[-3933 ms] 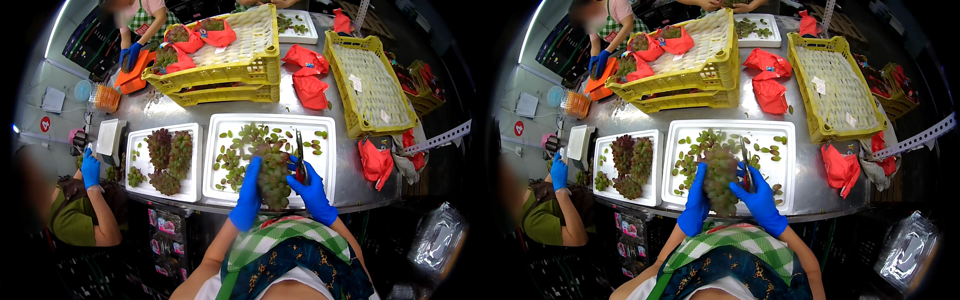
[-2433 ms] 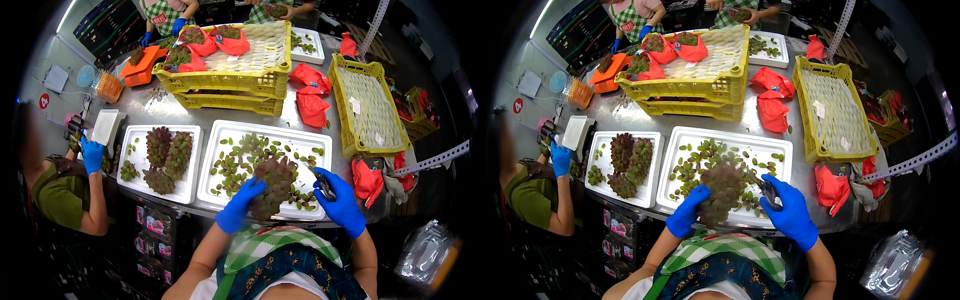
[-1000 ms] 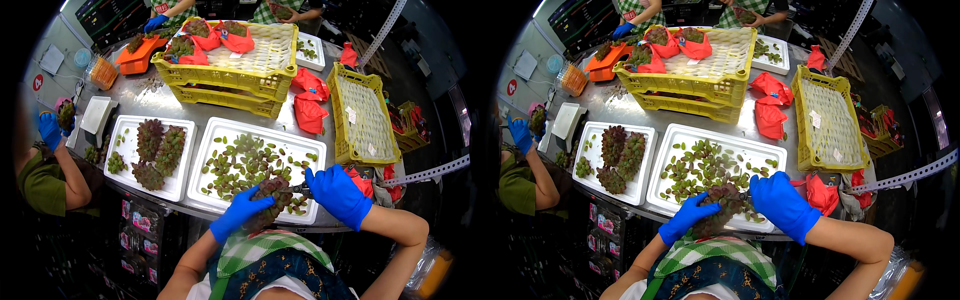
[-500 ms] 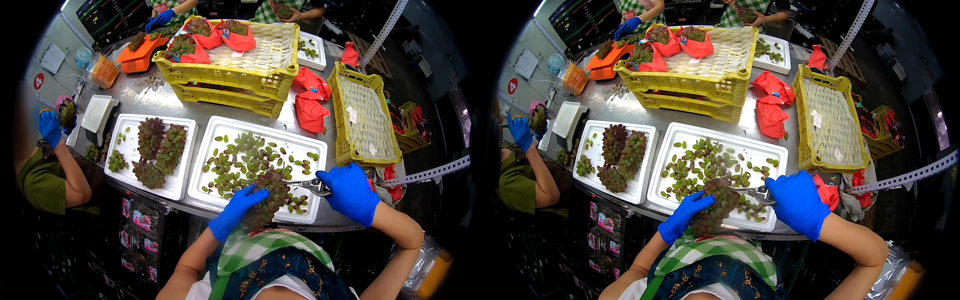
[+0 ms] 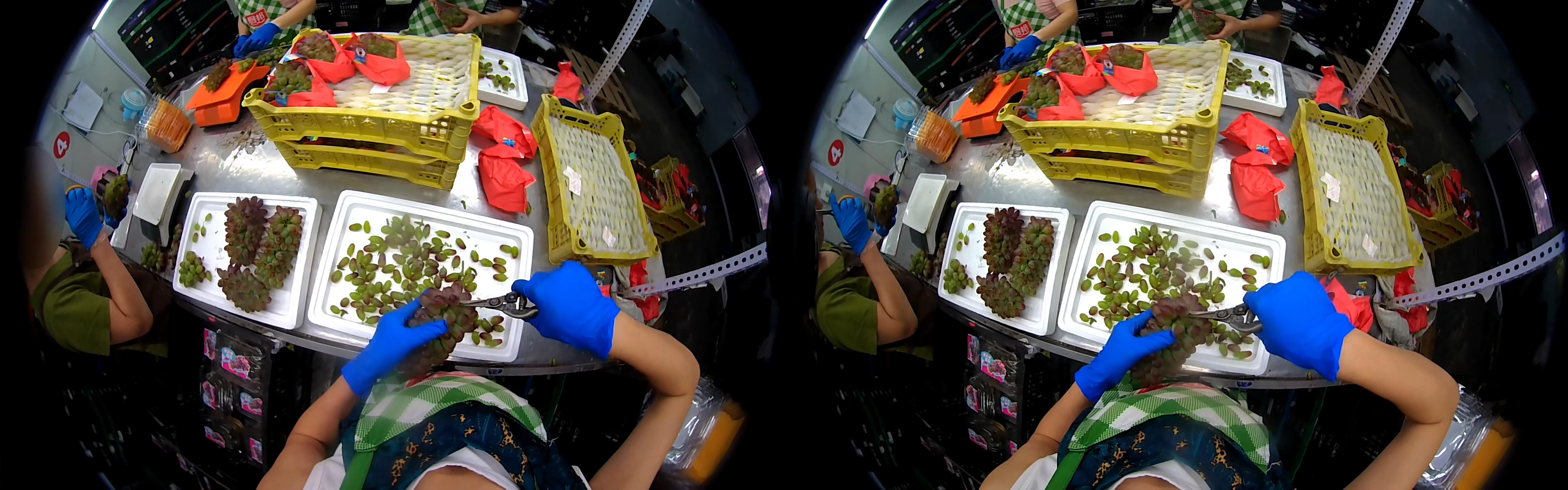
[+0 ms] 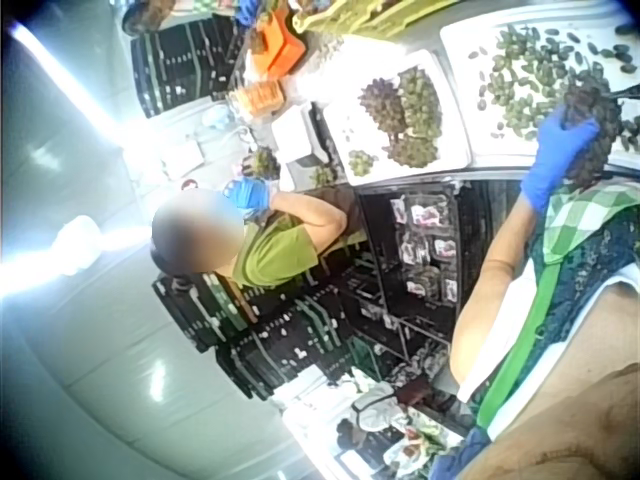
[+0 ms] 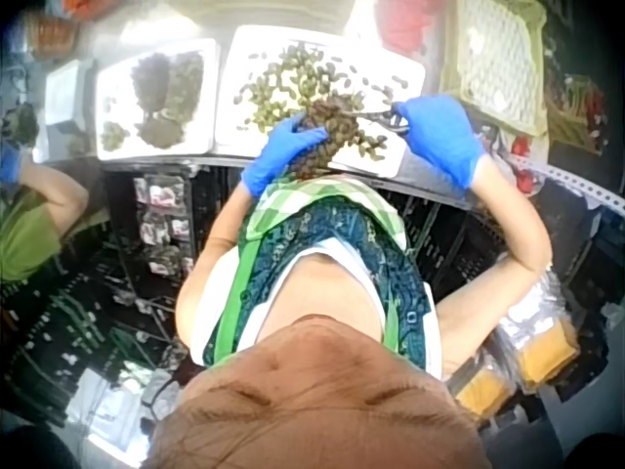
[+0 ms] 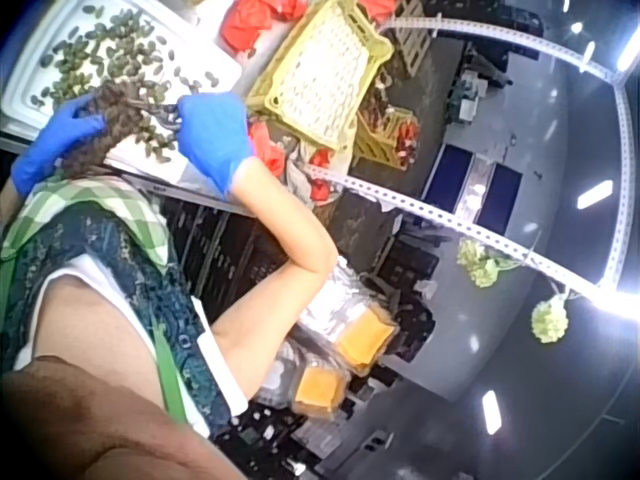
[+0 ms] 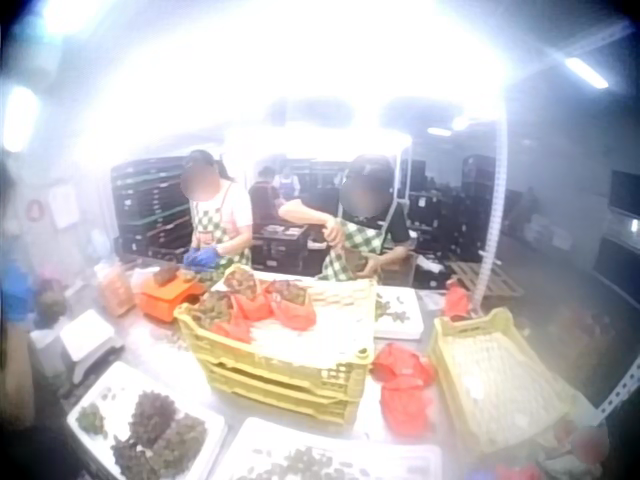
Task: The person holds a bunch of grapes and uses shears to trim individual grapes and stems into a tray.
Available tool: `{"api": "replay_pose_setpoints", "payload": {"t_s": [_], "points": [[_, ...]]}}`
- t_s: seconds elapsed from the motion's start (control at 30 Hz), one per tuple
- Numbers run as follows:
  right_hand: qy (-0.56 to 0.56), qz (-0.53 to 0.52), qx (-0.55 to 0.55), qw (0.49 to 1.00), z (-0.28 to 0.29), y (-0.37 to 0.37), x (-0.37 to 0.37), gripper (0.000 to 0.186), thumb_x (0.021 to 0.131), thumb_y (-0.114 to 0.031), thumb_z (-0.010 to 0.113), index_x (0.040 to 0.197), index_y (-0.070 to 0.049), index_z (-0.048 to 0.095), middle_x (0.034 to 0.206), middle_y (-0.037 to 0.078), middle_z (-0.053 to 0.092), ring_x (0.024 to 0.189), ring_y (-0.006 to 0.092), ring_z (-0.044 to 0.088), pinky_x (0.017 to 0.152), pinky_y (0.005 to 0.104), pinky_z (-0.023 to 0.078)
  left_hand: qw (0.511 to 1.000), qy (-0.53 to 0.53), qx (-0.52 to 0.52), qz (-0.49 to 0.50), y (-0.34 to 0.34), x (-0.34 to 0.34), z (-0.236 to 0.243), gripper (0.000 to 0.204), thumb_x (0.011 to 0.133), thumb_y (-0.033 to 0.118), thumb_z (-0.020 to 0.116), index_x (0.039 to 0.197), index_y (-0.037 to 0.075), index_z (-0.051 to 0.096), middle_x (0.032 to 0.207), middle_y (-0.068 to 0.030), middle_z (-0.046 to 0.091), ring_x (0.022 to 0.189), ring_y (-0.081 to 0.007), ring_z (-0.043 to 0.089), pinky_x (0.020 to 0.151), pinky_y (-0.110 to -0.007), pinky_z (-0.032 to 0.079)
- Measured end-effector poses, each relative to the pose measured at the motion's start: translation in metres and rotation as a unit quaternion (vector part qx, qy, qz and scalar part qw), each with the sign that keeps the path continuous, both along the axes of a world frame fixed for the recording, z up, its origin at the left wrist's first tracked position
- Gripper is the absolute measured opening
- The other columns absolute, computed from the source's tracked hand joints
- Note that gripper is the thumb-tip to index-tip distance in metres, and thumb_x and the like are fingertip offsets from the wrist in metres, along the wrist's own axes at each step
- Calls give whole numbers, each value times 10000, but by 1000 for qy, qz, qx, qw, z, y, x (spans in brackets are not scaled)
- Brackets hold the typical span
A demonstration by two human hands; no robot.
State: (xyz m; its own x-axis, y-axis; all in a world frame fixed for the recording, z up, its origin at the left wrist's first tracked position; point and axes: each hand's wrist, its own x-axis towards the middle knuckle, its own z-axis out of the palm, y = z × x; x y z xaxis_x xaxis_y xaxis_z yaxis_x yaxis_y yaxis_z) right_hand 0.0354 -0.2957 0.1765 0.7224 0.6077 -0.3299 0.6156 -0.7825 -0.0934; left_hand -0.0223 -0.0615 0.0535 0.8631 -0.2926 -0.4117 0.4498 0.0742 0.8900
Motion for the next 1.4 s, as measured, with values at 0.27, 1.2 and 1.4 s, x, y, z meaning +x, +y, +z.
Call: {"api": "replay_pose_setpoints", "payload": {"t_s": [0.27,1.2,1.4], "points": [[71,38,-110,991,13,12,19,184,677,-177,612,851,-121,630,646,102,591,622,280,593,561,378,464,997,-48,43,-40,0,-1,-2,568,735,277,686,1201,28,476,1006,-75,608,892,-106,557,796,-258,438],[40,14,-36,998,2,14,18,154,660,-192,620,767,-81,614,632,121,585,597,300,587,549,386,460,1000,6,21,-14,5,3,8,503,764,219,659,1168,-23,485,911,-44,609,793,-61,546,709,-211,443],[61,-9,-83,995,7,15,15,221,723,-255,602,907,-138,636,665,95,607,577,278,597,548,357,481,998,26,-54,17,3,3,1,477,759,210,665,1159,3,507,869,-26,618,746,-32,535,665,-189,442]]}}
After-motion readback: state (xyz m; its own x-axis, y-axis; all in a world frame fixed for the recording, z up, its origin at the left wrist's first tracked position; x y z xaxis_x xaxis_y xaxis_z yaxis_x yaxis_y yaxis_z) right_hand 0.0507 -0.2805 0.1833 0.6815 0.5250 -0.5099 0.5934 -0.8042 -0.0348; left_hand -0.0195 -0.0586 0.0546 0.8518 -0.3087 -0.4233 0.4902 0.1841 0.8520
